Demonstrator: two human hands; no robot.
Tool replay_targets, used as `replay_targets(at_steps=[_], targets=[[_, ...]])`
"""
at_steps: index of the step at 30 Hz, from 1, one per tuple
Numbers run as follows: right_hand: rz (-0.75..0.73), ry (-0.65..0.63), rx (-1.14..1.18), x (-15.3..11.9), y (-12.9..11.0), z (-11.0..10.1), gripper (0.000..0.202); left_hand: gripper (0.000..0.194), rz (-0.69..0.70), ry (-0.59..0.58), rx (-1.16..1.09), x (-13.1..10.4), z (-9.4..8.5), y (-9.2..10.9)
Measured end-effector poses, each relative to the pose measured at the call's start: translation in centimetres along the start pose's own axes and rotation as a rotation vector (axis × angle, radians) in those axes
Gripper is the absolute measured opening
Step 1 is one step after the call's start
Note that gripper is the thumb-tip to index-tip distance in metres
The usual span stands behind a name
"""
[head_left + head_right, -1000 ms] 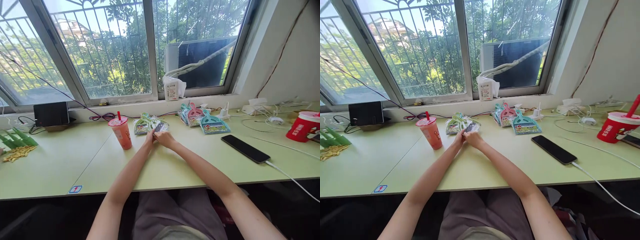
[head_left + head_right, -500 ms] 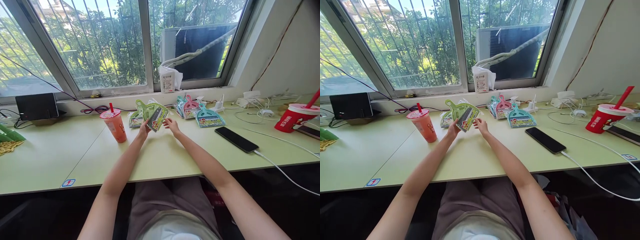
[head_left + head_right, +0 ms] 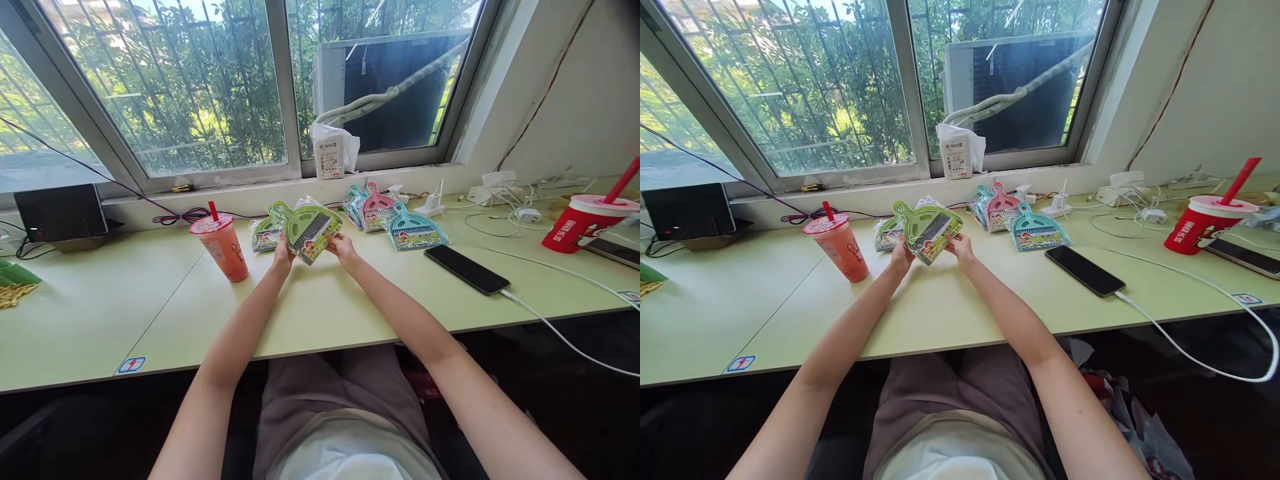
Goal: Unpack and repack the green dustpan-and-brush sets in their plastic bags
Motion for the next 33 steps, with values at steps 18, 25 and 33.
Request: replay_targets(at_steps=[18, 25, 33], targets=[[-0.126, 0.047, -0.021, 1.7, -3.2, -2.5, 0.018, 0.052, 0.089, 0.018, 0.156, 1.5, -2.9, 4.1], [-0.162, 0.092, 0.036, 2.3, -4.1, -4.5, 0.016, 0.038, 0.002, -0.161, 0.395, 1.3, -1.4, 2.5], [-0.143, 0.152, 0.088, 2.6, -3.8, -5.9, 0.016, 0.042, 0.075, 0.125, -0.039, 2.1, -4.6, 4.3]])
Point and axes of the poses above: each hand's wrist, its own x-axis towards the middle knuckle, its own z-axis out of the palm, y = z × x, the point moved 6 cm from there along x, towards the middle knuckle, and after that the axes turned 6 degrees about z, right-handed, at the moved point
